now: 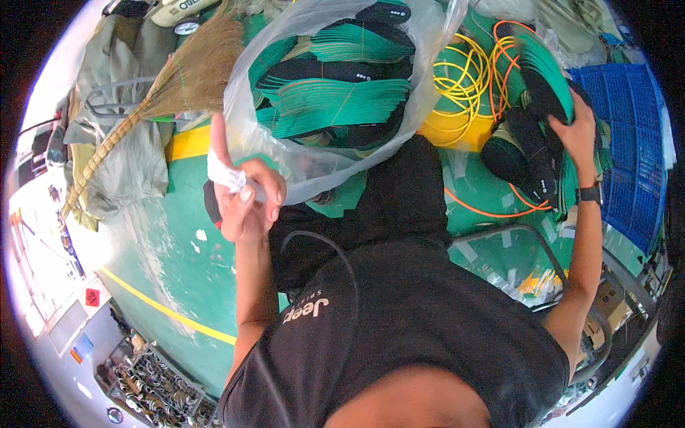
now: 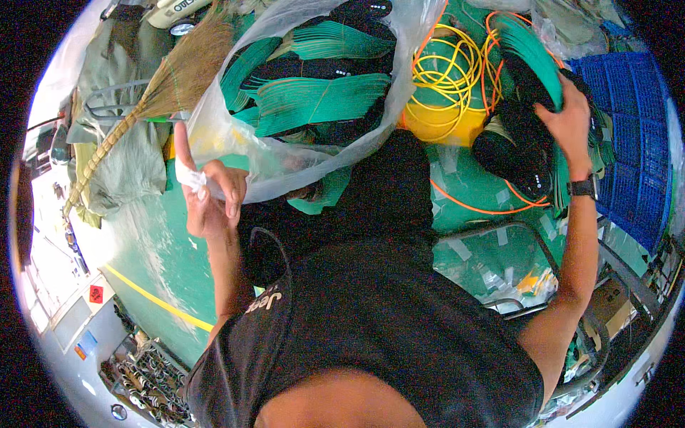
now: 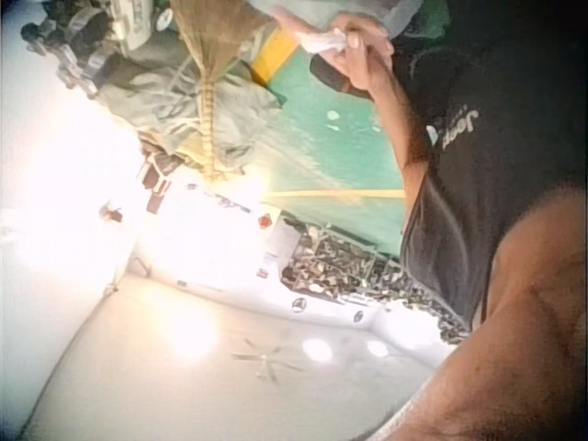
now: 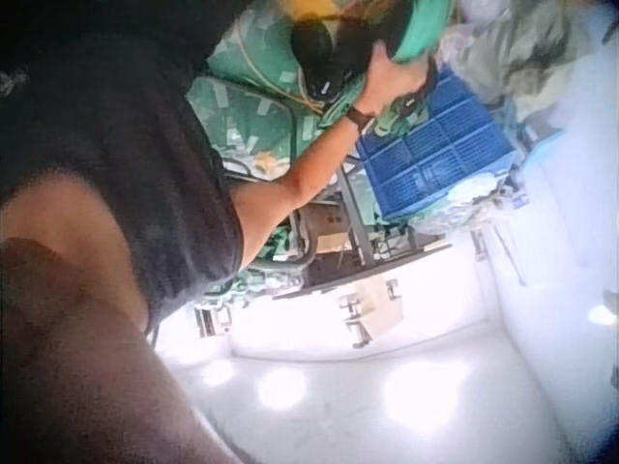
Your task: The person prepares a large plastic bag by cutting its tie with scissors and then fills the bag with shoe soles collected from piles on the floor.
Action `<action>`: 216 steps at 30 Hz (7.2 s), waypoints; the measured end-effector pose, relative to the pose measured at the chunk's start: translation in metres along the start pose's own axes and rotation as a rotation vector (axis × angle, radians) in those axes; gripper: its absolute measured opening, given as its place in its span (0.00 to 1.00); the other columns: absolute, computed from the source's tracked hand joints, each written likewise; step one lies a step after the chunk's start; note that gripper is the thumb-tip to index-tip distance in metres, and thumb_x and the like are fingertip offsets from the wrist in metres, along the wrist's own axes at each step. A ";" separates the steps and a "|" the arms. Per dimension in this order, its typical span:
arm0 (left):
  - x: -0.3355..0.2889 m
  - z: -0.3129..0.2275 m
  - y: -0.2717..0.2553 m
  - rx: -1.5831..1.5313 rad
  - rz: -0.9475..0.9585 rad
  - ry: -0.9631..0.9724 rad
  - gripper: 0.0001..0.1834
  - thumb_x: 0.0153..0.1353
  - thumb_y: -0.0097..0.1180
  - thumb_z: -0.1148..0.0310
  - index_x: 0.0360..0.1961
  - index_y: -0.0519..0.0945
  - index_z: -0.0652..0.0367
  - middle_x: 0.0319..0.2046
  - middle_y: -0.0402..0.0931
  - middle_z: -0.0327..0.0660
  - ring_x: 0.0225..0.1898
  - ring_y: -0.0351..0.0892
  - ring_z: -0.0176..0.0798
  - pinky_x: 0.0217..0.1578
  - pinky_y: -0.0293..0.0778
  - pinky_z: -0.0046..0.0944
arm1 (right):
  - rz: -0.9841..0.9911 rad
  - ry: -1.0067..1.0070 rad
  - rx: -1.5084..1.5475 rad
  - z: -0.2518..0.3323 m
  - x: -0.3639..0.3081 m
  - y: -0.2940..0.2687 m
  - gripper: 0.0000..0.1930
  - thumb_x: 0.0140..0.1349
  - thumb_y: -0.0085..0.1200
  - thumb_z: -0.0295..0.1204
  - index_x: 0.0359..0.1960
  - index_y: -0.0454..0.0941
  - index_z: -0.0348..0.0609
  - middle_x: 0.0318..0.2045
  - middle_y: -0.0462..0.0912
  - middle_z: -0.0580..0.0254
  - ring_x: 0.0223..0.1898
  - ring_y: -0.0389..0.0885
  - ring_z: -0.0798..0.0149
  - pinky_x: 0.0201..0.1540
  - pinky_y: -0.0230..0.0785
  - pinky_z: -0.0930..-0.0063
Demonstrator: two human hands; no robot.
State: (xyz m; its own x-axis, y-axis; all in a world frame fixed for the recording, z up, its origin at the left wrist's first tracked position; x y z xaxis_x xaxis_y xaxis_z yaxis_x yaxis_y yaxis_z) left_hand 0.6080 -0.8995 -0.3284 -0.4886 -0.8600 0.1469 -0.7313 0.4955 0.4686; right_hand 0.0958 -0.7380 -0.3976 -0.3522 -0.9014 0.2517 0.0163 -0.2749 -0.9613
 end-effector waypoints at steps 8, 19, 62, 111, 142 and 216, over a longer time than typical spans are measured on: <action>0.008 0.000 0.026 0.068 0.117 0.021 0.46 0.58 0.49 0.63 0.68 0.34 0.62 0.14 0.66 0.39 0.08 0.58 0.27 0.10 0.56 0.26 | -0.097 -0.918 0.421 0.292 0.079 0.058 0.40 0.30 0.64 0.26 0.55 0.67 0.42 0.55 0.67 0.48 0.56 0.65 0.47 0.57 0.58 0.54; -0.003 -0.005 0.002 0.133 0.081 0.076 0.43 0.60 0.46 0.65 0.67 0.35 0.66 0.18 0.67 0.40 0.10 0.57 0.27 0.13 0.56 0.26 | -0.266 0.071 0.701 0.170 -0.011 0.104 0.30 0.48 0.59 0.30 0.56 0.65 0.41 0.50 0.70 0.49 0.53 0.67 0.49 0.57 0.60 0.59; 0.019 -0.001 -0.016 0.146 0.036 -0.068 0.38 0.56 0.51 0.67 0.63 0.51 0.74 0.14 0.69 0.39 0.15 0.64 0.30 0.20 0.61 0.27 | 0.392 0.495 -0.115 -0.213 -0.132 0.101 0.40 0.36 0.69 0.43 0.47 0.69 0.24 0.37 0.78 0.39 0.41 0.77 0.45 0.45 0.69 0.60; 0.003 -0.004 -0.009 0.099 0.127 -0.079 0.40 0.59 0.48 0.65 0.65 0.43 0.75 0.17 0.62 0.35 0.12 0.56 0.25 0.15 0.53 0.23 | 0.387 0.826 -0.289 -0.082 -0.177 0.157 0.64 0.24 0.59 0.72 0.56 0.60 0.28 0.48 0.74 0.40 0.52 0.72 0.40 0.53 0.62 0.50; 0.003 -0.005 0.004 0.134 0.051 0.092 0.45 0.60 0.48 0.51 0.68 0.40 0.61 0.16 0.65 0.38 0.11 0.58 0.27 0.13 0.53 0.27 | -0.135 -0.690 0.418 0.332 0.055 0.084 0.38 0.39 0.59 0.33 0.58 0.64 0.45 0.58 0.64 0.54 0.60 0.61 0.52 0.58 0.54 0.51; 0.004 0.002 -0.001 0.179 0.046 0.074 0.41 0.60 0.45 0.64 0.66 0.38 0.69 0.17 0.64 0.38 0.12 0.56 0.25 0.13 0.52 0.24 | -0.194 -0.183 0.901 0.208 -0.026 0.104 0.23 0.53 0.57 0.31 0.51 0.70 0.41 0.48 0.73 0.54 0.53 0.69 0.52 0.57 0.61 0.63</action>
State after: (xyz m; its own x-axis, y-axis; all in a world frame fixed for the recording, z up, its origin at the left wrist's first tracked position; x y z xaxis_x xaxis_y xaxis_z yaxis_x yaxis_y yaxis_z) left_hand 0.6055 -0.9029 -0.3300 -0.4919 -0.8394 0.2311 -0.7852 0.5424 0.2988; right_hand 0.3014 -0.8125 -0.4810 -0.2734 -0.8302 0.4859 0.7182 -0.5122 -0.4710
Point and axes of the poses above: each hand's wrist, its own x-axis towards the middle knuckle, its own y-axis out of the palm, z = x × y, the point moved 3 cm from there along x, towards the middle knuckle
